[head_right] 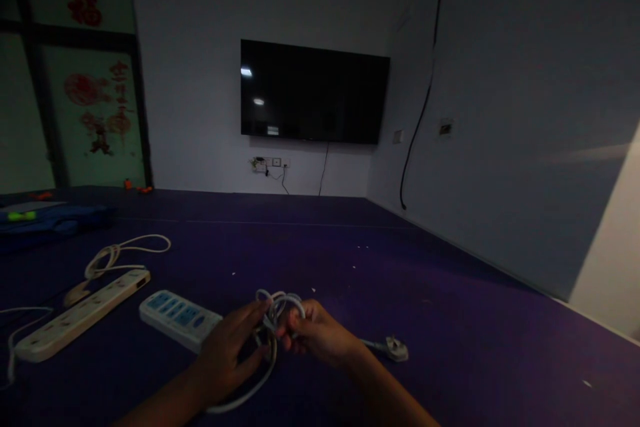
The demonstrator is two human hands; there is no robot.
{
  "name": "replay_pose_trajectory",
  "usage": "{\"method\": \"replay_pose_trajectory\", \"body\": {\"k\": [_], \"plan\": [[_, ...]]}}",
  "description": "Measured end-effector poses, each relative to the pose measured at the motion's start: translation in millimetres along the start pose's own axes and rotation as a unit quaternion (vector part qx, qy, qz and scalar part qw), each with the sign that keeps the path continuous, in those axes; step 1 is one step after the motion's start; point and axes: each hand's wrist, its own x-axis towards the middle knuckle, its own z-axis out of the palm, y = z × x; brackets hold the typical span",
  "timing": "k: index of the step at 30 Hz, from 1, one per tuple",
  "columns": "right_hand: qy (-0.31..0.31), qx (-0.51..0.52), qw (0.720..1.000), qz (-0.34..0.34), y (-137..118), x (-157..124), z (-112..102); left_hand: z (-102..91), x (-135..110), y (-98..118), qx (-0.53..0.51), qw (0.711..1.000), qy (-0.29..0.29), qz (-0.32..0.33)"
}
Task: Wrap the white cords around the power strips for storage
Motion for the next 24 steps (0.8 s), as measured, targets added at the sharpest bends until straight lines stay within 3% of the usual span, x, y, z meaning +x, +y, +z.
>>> {"method": "replay_pose_trajectory", "body": {"k": [4,8,15,19,24], "plan": [[0.102,0.017,0.993,-0.049,-7,1,-8,-1.0,3,-1,-0.002,1.000,0.024,-0.014],[0.226,0.036,0.968,-0.099,-21,3,-22,-3.7,8,-1,-0.019,0.999,0.043,-0.011],[0.316,0.097,0.933,-0.143,-22,7,-50,-6.2,12,1,0.004,0.998,0.067,-0.012],[0.401,0.138,0.890,-0.169,-18,1,-88,-10.3,12,0,0.011,0.997,0.081,-0.004],[0.472,-0.008,0.862,-0.183,-10,-21,-144,-13.6,12,-1,0.027,0.995,0.096,-0.002]]}}
